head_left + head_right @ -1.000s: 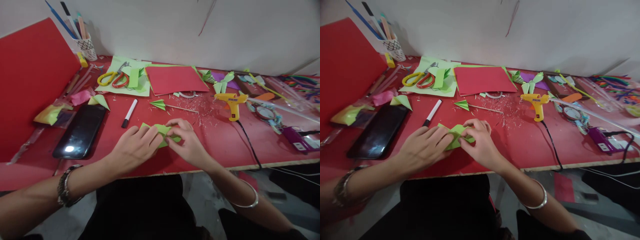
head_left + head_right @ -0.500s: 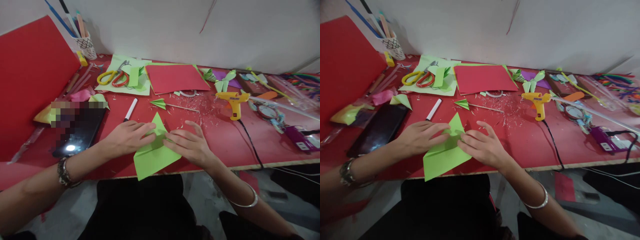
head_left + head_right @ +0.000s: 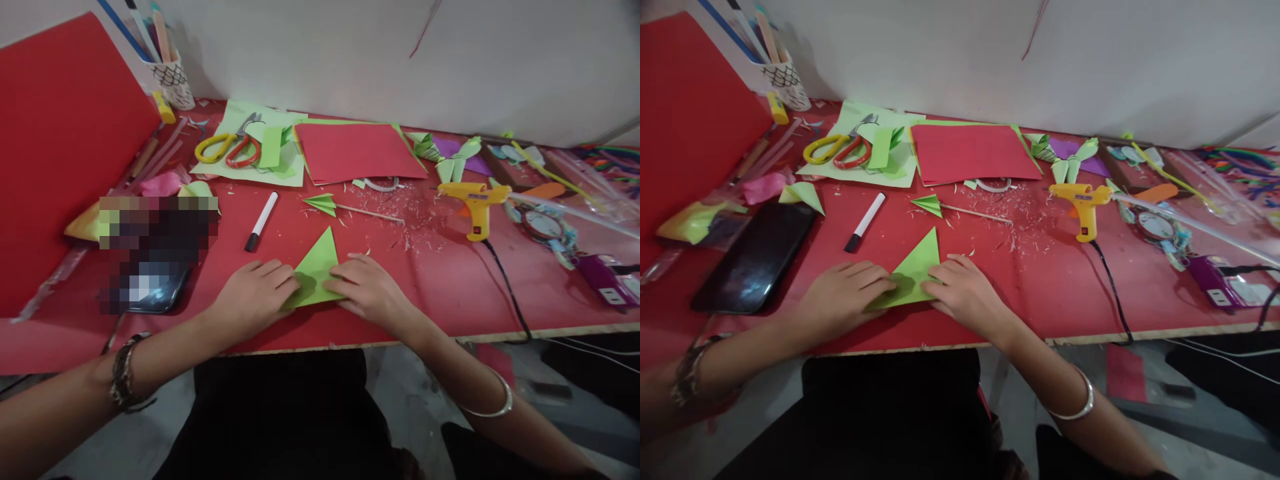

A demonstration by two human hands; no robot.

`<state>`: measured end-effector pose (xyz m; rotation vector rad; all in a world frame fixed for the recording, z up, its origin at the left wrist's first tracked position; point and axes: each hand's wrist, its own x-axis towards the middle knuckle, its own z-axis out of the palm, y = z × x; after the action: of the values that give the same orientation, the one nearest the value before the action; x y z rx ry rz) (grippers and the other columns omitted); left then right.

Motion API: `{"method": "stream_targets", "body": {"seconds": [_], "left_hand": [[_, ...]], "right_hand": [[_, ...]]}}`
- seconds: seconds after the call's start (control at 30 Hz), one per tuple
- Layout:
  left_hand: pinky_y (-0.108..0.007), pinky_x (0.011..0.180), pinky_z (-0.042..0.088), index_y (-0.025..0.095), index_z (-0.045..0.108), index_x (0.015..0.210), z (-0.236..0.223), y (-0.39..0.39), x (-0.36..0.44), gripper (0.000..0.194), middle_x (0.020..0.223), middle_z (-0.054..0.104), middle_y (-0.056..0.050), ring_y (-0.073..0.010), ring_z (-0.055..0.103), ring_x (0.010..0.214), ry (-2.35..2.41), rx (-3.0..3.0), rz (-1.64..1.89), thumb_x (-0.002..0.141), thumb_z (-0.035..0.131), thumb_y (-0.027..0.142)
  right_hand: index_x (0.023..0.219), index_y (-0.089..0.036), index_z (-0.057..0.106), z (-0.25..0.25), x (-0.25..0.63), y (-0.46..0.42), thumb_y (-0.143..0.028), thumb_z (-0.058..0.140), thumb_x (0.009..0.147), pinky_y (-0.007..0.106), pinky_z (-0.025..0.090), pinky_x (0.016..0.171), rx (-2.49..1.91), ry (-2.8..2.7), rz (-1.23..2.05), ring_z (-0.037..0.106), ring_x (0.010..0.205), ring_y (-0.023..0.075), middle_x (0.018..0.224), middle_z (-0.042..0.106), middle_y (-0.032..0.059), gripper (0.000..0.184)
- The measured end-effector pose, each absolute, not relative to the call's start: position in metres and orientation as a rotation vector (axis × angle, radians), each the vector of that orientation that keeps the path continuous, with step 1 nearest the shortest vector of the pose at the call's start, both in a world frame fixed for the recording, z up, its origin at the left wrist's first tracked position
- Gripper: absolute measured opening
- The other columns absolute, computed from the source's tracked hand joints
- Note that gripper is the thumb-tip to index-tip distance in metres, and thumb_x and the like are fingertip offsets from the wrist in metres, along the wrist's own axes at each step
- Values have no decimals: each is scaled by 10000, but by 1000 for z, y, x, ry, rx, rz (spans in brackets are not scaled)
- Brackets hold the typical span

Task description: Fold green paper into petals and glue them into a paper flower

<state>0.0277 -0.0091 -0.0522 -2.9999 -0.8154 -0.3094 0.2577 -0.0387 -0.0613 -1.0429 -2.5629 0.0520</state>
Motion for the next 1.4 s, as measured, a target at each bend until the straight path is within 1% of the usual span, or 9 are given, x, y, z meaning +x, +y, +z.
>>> {"method": "stream_targets", "body": {"seconds": [0.1,0.23,0.5,0.67,0.8,0.93,1.07,1.17,1.4], "left_hand": [[-264,550,345,157,579,727,-53,-9,28,239,686,591,-16,-150,539,649,-964,-2991,-355,862,474,325],[-250,509,302,156,563,680,-51,-5,29,335,619,561,0,-125,503,558,-1196,-3013,-310,867,449,410],[-250,565,349,146,583,762,-53,2,28,290,717,564,-16,-143,525,641,-1298,-3105,-310,845,486,407],[-270,725,406,211,600,987,-63,5,17,187,965,590,-31,-152,541,867,-932,-3304,-422,855,469,215],[-285,734,419,199,607,974,-62,1,18,259,938,614,-35,-159,550,851,-848,-3269,-437,814,432,95],[-250,619,410,151,611,836,-54,-2,27,217,777,609,-35,-144,559,713,-967,-3186,-394,875,420,246],[-241,554,353,149,582,741,-52,0,30,365,679,583,-11,-129,537,629,-1168,-3084,-232,899,378,407],[-244,490,289,160,571,657,-55,2,27,447,576,557,-1,-132,519,551,-1235,-3007,-302,862,390,513],[-229,510,346,166,578,832,-55,4,26,286,722,630,-16,-147,563,609,-1368,-3048,-147,861,451,420]], "right_hand": [[801,-177,628,-63,257,-30,-274,466,874,273,422,722,-1086,-2455,324,551,784,138,852,623,47,202],[737,-152,588,-61,255,-23,-313,475,866,262,416,676,-1214,-2430,451,541,767,150,827,605,63,235],[757,-138,559,-62,251,-19,-289,520,821,277,407,653,-1331,-2424,466,494,730,161,806,546,66,169],[902,-189,632,-64,258,-22,-185,562,778,298,421,756,-1108,-2402,618,510,854,164,930,547,61,143],[926,-227,656,-66,263,-25,-37,501,753,325,417,810,-1049,-2415,622,510,916,163,995,555,55,300],[808,-189,646,-65,259,-25,-176,555,798,307,425,788,-1082,-2347,609,533,872,154,931,588,51,92],[728,-165,600,-64,255,-22,-293,549,818,284,431,736,-1205,-2268,606,549,818,148,877,598,49,164],[735,-159,583,-65,253,-20,-310,562,801,269,424,676,-1313,-2241,609,539,767,146,860,584,49,166],[666,-151,514,-68,251,-16,-330,533,824,269,392,645,-1392,-2351,469,475,712,143,820,526,59,240]]}}
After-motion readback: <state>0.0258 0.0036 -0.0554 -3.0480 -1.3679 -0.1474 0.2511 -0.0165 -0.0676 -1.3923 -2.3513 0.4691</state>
